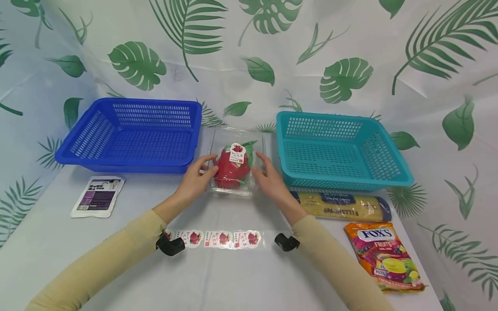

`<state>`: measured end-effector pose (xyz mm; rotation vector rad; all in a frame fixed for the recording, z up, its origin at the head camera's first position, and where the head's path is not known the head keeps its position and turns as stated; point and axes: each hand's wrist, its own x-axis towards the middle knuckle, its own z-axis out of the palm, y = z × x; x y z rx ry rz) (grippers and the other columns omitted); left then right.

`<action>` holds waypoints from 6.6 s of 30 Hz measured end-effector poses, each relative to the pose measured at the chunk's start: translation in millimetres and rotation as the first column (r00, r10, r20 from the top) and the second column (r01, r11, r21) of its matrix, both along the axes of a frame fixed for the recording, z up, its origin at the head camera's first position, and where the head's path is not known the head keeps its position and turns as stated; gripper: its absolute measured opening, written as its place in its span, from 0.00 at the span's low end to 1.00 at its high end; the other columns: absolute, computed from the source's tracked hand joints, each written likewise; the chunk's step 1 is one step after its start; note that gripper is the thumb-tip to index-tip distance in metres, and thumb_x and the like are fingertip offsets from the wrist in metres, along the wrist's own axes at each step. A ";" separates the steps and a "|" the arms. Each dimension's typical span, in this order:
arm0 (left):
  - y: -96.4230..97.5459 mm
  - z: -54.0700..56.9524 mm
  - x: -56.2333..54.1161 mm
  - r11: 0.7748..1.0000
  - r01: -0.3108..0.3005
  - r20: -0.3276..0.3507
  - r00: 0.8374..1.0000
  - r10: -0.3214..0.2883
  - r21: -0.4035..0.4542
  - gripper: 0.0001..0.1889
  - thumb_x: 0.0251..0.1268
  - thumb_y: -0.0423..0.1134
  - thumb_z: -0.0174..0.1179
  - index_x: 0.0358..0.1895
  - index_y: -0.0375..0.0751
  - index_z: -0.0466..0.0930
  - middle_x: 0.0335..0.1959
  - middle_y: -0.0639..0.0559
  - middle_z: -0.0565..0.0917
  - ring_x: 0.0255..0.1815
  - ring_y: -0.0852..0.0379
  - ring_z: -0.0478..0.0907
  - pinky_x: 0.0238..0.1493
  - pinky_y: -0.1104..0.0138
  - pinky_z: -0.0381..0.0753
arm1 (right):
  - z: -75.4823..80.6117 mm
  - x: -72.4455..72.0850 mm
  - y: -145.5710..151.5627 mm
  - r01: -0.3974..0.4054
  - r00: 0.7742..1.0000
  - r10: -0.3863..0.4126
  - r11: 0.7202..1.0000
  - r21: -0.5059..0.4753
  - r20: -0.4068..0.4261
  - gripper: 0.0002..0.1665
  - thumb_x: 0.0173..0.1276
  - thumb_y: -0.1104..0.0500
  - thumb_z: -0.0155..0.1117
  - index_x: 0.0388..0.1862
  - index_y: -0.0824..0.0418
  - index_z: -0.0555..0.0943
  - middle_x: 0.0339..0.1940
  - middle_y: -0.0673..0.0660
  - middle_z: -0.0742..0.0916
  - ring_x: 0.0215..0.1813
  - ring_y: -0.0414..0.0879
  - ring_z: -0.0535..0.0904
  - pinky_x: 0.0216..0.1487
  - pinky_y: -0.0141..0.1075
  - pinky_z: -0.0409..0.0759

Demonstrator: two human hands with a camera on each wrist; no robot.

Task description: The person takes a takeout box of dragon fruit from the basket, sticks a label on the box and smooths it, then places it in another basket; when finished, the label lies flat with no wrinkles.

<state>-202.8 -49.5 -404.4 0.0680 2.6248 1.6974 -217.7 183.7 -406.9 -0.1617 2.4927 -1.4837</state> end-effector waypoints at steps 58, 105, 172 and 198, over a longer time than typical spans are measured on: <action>55.5 25.4 3.4 0.956 0.244 -0.212 0.955 -0.208 0.162 0.19 0.72 0.40 0.58 0.63 0.45 0.75 0.57 0.48 0.74 0.50 0.53 0.78 0.47 0.65 0.80 | 114.1 -11.1 68.5 0.401 0.877 -0.473 0.819 -0.411 -0.085 0.28 0.78 0.47 0.45 0.75 0.37 0.60 0.49 0.47 0.69 0.56 0.45 0.74 0.66 0.54 0.68; 150.2 14.5 -83.3 0.881 0.406 0.102 0.893 -0.439 0.242 0.26 0.68 0.38 0.62 0.68 0.40 0.70 0.30 0.51 0.65 0.22 0.57 0.74 0.33 0.64 0.81 | 113.0 -27.6 196.6 0.331 0.944 -0.330 0.944 -0.011 0.006 0.35 0.74 0.38 0.43 0.78 0.37 0.56 0.78 0.63 0.54 0.52 0.40 0.75 0.39 0.30 0.83; 153.4 26.0 -75.2 0.913 0.401 0.130 0.904 -0.408 0.081 0.24 0.68 0.40 0.62 0.66 0.44 0.72 0.28 0.50 0.70 0.23 0.52 0.76 0.32 0.64 0.82 | 85.4 -64.3 246.2 -0.078 0.898 -0.095 0.927 0.368 0.430 0.50 0.76 0.46 0.54 0.80 0.60 0.36 0.73 0.80 0.48 0.69 0.79 0.52 0.57 0.64 0.72; 150.7 24.2 -78.2 0.915 0.396 0.123 0.907 -0.403 0.080 0.25 0.69 0.39 0.61 0.67 0.41 0.70 0.26 0.50 0.70 0.22 0.54 0.74 0.44 0.52 0.82 | 78.8 -61.5 245.9 -0.006 0.912 -0.115 0.956 0.294 0.393 0.45 0.79 0.49 0.49 0.80 0.57 0.36 0.74 0.78 0.46 0.71 0.77 0.50 0.62 0.65 0.65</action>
